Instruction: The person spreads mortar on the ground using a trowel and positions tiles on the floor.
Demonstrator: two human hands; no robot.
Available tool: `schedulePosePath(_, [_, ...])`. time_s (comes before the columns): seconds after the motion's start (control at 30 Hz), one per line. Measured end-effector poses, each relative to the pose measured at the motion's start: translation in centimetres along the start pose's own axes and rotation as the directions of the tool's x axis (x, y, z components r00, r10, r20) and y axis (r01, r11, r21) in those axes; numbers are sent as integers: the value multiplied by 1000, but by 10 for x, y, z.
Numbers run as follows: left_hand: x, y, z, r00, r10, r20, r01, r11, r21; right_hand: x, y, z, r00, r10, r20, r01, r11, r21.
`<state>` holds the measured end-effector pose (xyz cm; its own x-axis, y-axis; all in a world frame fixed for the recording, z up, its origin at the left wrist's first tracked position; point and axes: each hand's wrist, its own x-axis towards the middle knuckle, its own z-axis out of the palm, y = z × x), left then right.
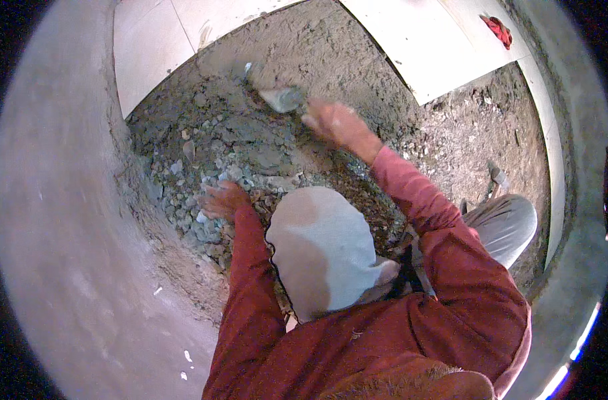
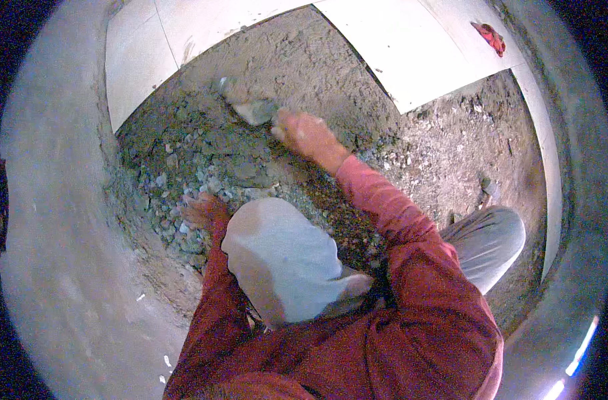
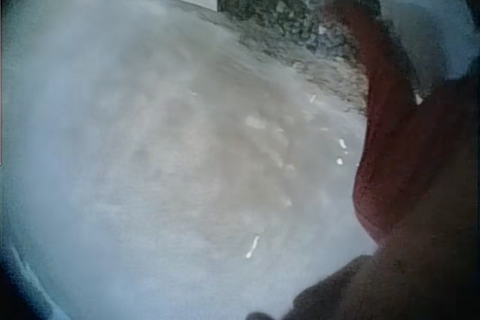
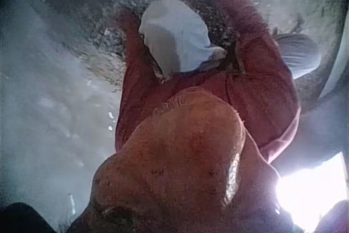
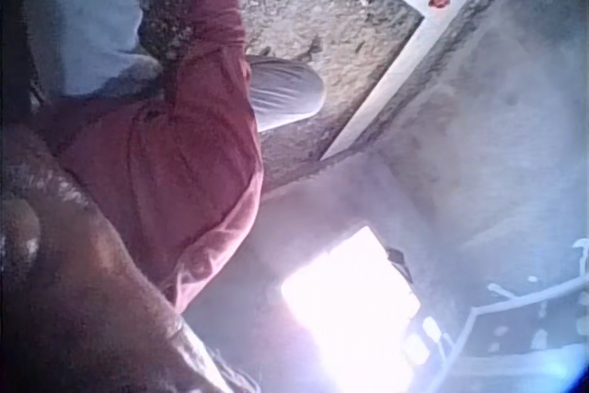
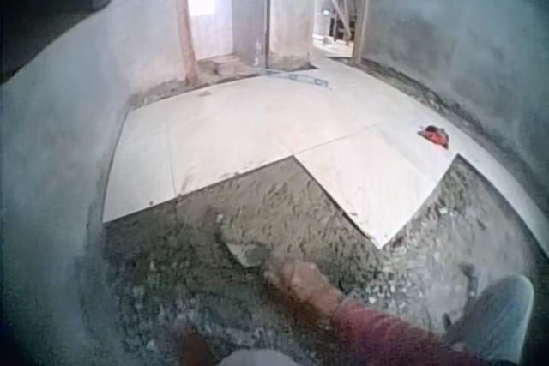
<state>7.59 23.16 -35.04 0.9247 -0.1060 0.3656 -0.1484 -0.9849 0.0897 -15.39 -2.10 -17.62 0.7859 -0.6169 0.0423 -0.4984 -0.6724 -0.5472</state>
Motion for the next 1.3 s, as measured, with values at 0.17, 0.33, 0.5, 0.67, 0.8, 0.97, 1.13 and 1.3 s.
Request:
schedulePosePath(0.17, [-5,-4,6,998,10,57,-11,1000,18,29,39,-38,959,281,-36,-239,872,428])
schedulePosePath(0.33, [-3,-4,3,999,-22,31,20,996,84,50,70,-25,838,423,344,-37,-585,810])
schedulePosePath(0.5, [-5,-10,16,999,31,-30,-29,998,57,97,67,-15,930,342,132,-37,-269,962])
schedulePosePath(0.67, [-2,0,13,1000,2,-21,-1,998,67,178,86,-21,781,624,23,312,-423,851])
schedulePosePath(0.8, [-4,12,0,1000,5,-31,-4,999,46,160,129,1,668,733,125,434,-521,735])
schedulePosePath(0.97, [-1,13,-5,990,-56,128,46,996,78,45,120,31,690,719,89,420,-497,759])
schedulePosePath(1.13, [1,10,0,982,-81,169,74,996,43,2,80,28,660,750,44,384,-387,838])
schedulePosePath(1.3, [-3,12,-4,997,-33,63,28,996,81,89,83,29,792,591,152,166,-448,878])
